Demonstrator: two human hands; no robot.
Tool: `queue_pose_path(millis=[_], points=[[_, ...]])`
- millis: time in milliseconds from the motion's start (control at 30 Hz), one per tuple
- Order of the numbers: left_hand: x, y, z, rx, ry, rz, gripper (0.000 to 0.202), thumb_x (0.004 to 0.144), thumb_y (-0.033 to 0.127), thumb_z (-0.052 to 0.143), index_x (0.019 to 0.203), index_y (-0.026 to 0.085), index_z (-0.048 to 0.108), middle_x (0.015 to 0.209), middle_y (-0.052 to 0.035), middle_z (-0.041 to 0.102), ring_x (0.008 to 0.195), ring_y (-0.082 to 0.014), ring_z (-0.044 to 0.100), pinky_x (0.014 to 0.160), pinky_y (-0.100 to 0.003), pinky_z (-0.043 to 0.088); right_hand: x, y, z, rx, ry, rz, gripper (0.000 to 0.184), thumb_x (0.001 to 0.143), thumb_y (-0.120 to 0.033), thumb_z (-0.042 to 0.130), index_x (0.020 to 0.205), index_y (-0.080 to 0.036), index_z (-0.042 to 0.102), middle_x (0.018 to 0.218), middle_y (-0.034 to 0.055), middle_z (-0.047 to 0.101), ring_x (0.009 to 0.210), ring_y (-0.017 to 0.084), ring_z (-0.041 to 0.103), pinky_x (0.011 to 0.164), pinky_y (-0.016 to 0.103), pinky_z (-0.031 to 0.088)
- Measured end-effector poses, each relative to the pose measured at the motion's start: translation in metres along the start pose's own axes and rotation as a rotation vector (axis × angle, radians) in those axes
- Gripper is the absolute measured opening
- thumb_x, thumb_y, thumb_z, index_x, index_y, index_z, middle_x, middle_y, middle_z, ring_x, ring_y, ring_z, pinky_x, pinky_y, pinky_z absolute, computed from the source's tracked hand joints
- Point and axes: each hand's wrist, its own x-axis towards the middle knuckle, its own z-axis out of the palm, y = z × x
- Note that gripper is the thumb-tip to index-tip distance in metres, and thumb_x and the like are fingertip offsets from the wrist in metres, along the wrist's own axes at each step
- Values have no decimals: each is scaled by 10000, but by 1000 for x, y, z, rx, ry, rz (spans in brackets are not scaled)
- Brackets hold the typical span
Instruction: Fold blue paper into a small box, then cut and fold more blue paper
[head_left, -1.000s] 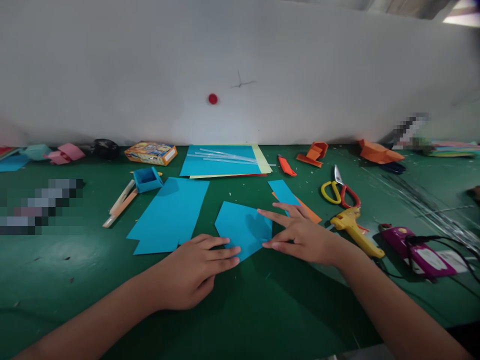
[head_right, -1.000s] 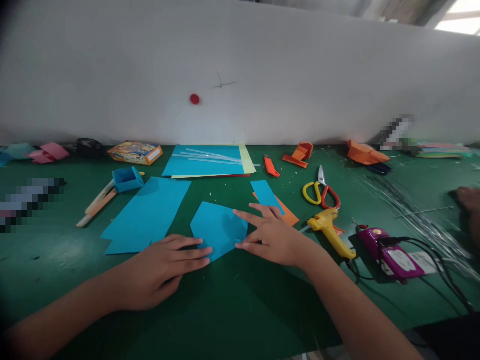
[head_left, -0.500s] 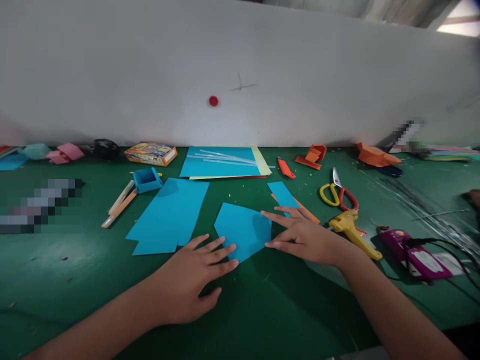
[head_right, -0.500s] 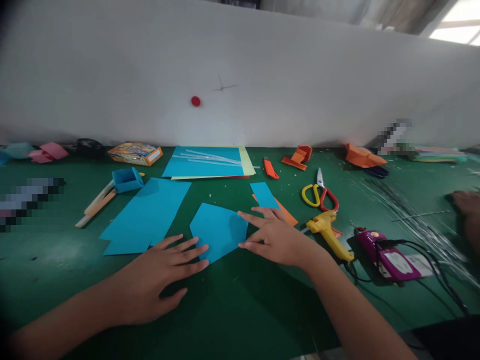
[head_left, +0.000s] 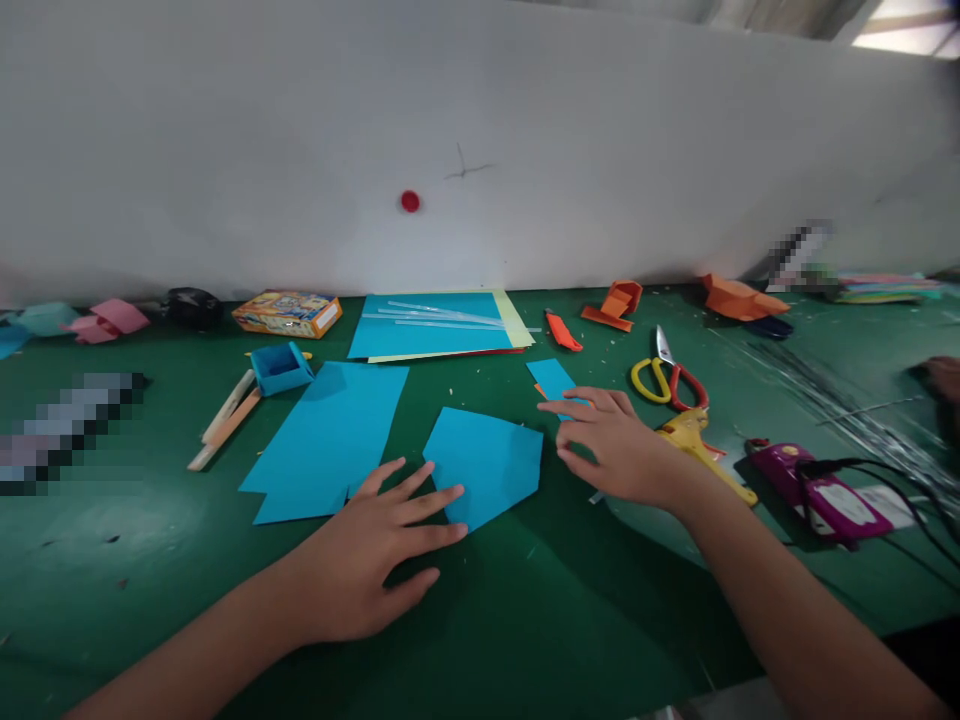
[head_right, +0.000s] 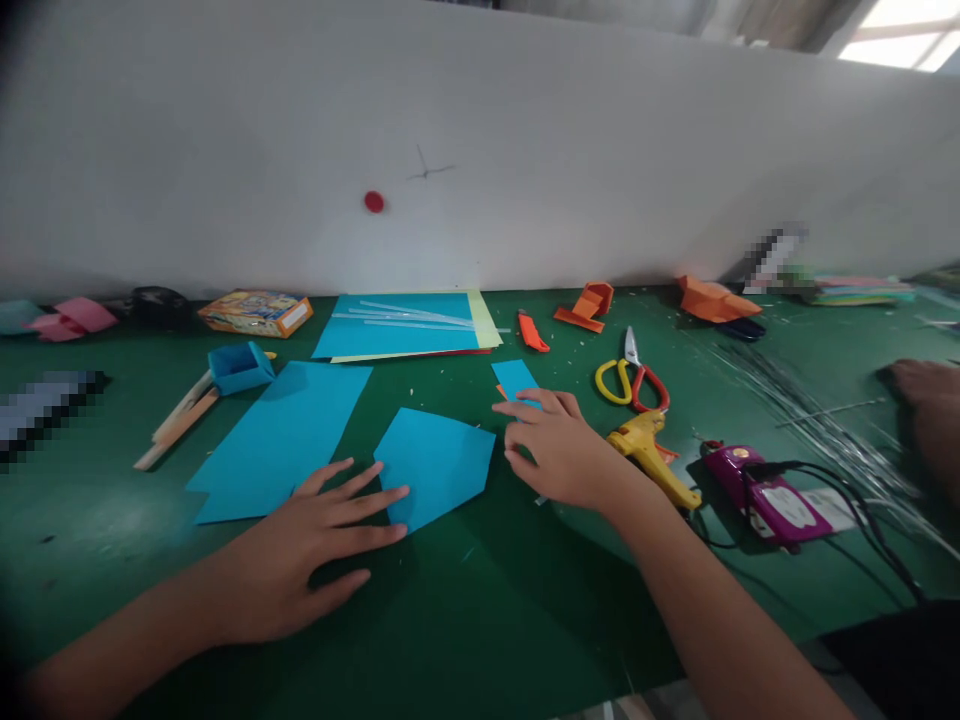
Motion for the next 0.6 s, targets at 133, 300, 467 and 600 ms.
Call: queue_pose_path(millis=[133,300,467,600], points=[[2,-3,-3,-22,-2,-42,245,1067,317,509,1242,298,679,1565,-21,550,1522,-321,395,1216,-625,328,2,-4,3,58,-29,14,111,933,-271,630,1039,-239,636,1456,108,608,1391,371,463,1088,654,393],[4,-4,1,46,22,-22,390,1026,324,587,1415,333,567,1559,-24,552,1507,-342,412,1188,-637,360,2,-7,5,124,-100,-123,265,940,-204,620,1199,-263,623,1506,96,561,1444,353,409,1133,619,384],[5,-6,10,142,62,36,430,1038,234,541,1454,343,554,1543,-23,570,1480,-330,455,1173,-627,377,1,-7,3,156,-92,-198,353,950,-190,630,1289,-283,664,1516,99,549,1431,345,422,1122,599,416],[5,-8,12,170,129,72,403,1043,174,491,1400,317,614,1506,-7,609,1451,-287,499,1189,-564,386,-1,-8,2,160,-115,-241,389,948,-212,674,1319,-325,696,1574,74,503,1450,367,396,1105,618,434]])
